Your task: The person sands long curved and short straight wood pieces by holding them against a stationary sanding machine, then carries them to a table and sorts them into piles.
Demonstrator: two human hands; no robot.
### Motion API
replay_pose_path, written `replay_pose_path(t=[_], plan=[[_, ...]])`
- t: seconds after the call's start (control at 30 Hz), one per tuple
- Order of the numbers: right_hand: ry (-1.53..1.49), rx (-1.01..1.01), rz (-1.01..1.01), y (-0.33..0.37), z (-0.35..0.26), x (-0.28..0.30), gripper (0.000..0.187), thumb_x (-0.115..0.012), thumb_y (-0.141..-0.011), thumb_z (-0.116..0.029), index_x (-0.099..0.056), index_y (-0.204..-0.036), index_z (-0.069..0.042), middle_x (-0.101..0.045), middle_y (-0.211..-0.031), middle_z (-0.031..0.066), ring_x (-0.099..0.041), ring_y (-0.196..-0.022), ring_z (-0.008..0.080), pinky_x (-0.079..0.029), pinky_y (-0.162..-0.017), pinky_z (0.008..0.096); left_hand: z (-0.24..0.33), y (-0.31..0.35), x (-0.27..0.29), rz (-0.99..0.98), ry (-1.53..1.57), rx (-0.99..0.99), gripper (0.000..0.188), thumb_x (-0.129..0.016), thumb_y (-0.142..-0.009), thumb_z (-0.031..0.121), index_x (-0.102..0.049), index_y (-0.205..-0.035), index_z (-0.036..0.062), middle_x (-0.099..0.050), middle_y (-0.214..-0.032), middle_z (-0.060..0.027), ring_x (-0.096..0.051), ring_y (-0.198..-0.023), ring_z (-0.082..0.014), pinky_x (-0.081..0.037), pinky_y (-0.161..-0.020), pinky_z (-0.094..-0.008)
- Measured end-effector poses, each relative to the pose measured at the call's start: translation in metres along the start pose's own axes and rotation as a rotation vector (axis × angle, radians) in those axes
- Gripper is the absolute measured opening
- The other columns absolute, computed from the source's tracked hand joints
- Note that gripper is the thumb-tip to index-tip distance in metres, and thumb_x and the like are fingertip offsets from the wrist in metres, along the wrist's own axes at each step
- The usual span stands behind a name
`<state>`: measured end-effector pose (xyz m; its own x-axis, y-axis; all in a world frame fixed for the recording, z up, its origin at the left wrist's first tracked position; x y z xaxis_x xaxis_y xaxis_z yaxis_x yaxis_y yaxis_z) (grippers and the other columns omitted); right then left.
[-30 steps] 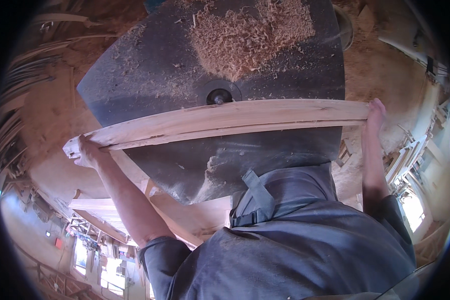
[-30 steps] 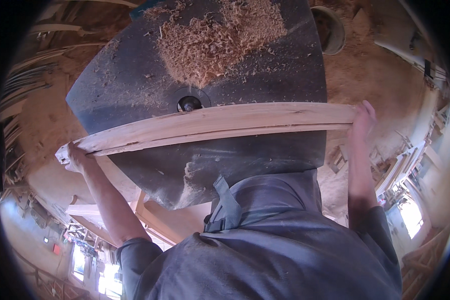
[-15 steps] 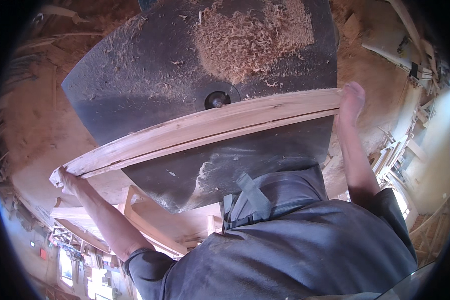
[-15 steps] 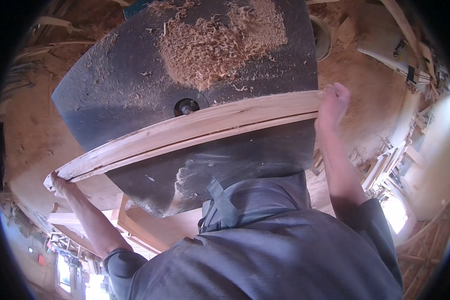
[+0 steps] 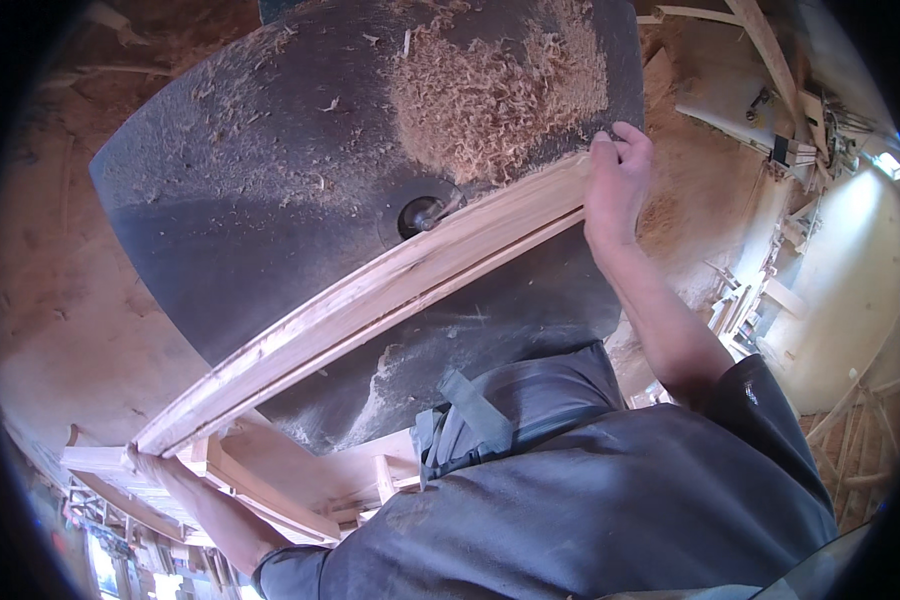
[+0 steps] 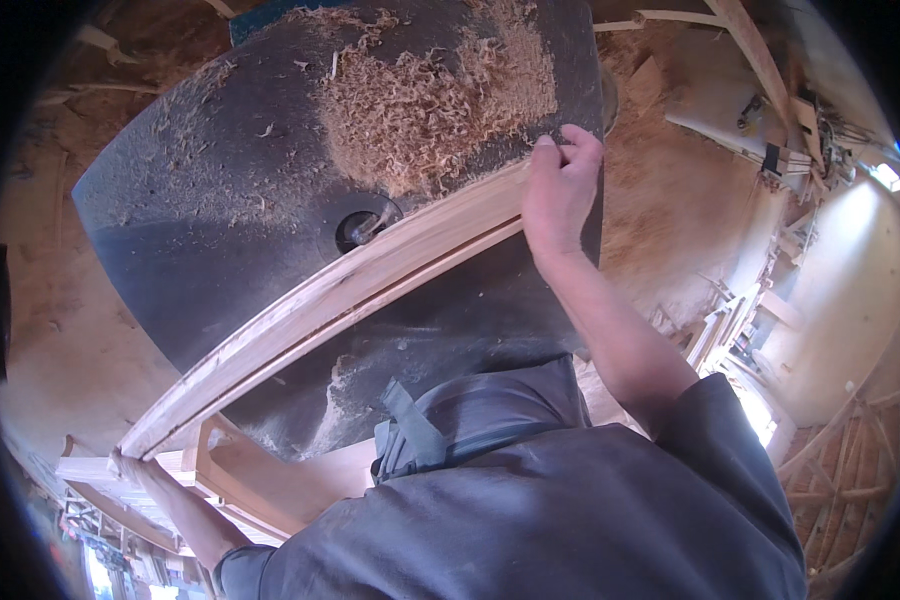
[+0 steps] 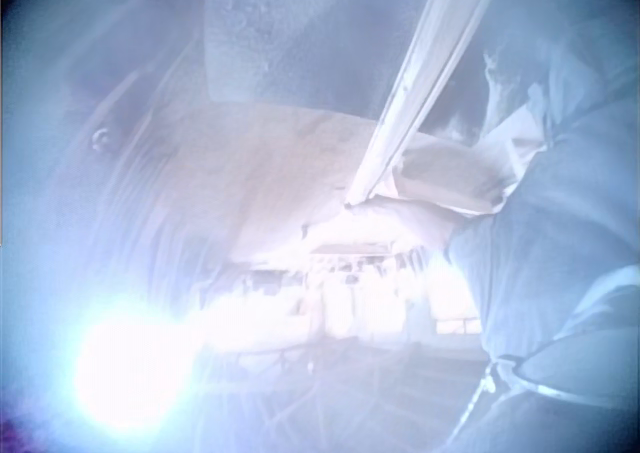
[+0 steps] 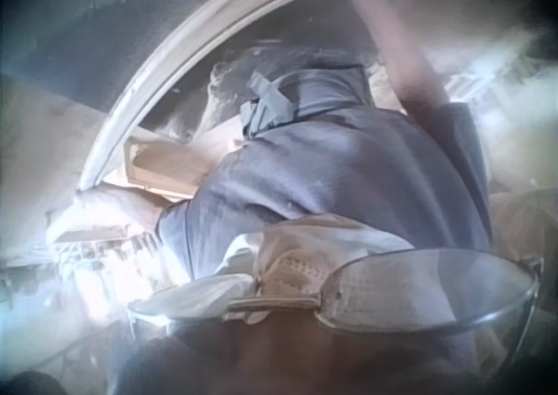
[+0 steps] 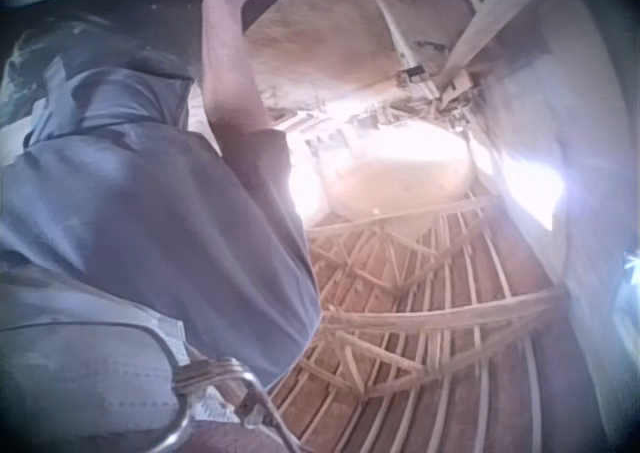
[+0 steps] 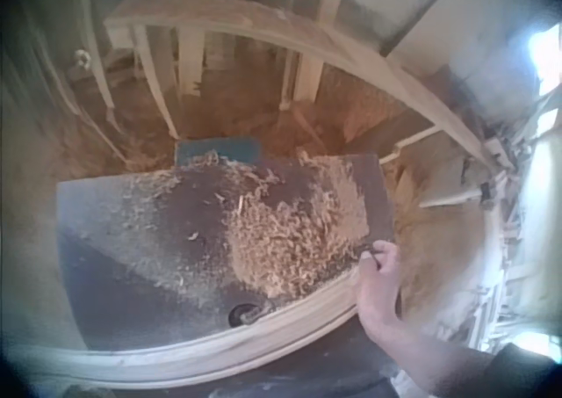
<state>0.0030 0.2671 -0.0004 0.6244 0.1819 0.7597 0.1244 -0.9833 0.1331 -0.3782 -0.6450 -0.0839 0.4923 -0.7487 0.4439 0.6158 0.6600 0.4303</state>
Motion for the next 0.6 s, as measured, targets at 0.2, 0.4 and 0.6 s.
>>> replay_pose_path(t=[0.2, 0.4, 0.6], plan=[[0.056, 0.085, -0.07, 0.024, -0.041, -0.026, 0.04, -0.058, -0.095, -0.021, -0.048, -0.124, 0.004, -0.061, -0.085, 0.0086, -0.059, -0.084, 0.0218, -0.046, -0.085, 0.0375, -0.049, 0.007, 0.088, 0.144, -0.006, 0.146, 0.055, -0.059, -0.088, 0.036, -0.051, -0.124, -0.0051, -0.061, -0.119, -0.0202, -0.063, -0.107, -0.0358, -0.053, -0.095, -0.0483], [0.048, 0.153, -0.124, 0.041, -0.056, -0.044, 0.035, -0.056, -0.097, -0.02, -0.047, -0.123, 0.002, -0.057, -0.082, 0.0073, -0.056, -0.079, 0.0197, -0.045, -0.083, 0.0369, -0.089, 0.025, 0.132, 0.228, -0.069, 0.175, 0.066, -0.055, -0.089, 0.042, -0.047, -0.132, -0.0078, -0.06, -0.125, -0.0224, -0.062, -0.109, -0.0366, -0.051, -0.097, -0.0496], [0.066, 0.191, -0.176, 0.06, -0.065, -0.059, 0.033, -0.055, -0.098, -0.019, -0.047, -0.122, 0.001, -0.057, -0.084, 0.0078, -0.055, -0.082, 0.0194, -0.045, -0.083, 0.0373, -0.127, 0.021, 0.204, 0.221, -0.133, 0.168, 0.052, -0.055, -0.091, 0.036, -0.054, -0.127, -0.0005, -0.059, -0.125, -0.0191, -0.062, -0.106, -0.0331, -0.053, -0.092, -0.0458]])
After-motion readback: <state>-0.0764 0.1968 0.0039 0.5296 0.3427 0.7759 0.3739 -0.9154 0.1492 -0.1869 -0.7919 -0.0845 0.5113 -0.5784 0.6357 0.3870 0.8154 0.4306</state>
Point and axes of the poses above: each hand's wrist, its own y-axis away from the middle knuckle, its own x-axis out of the back of the hand, z = x × y, the point moved 8 cm from there along -y, towards the middle knuckle
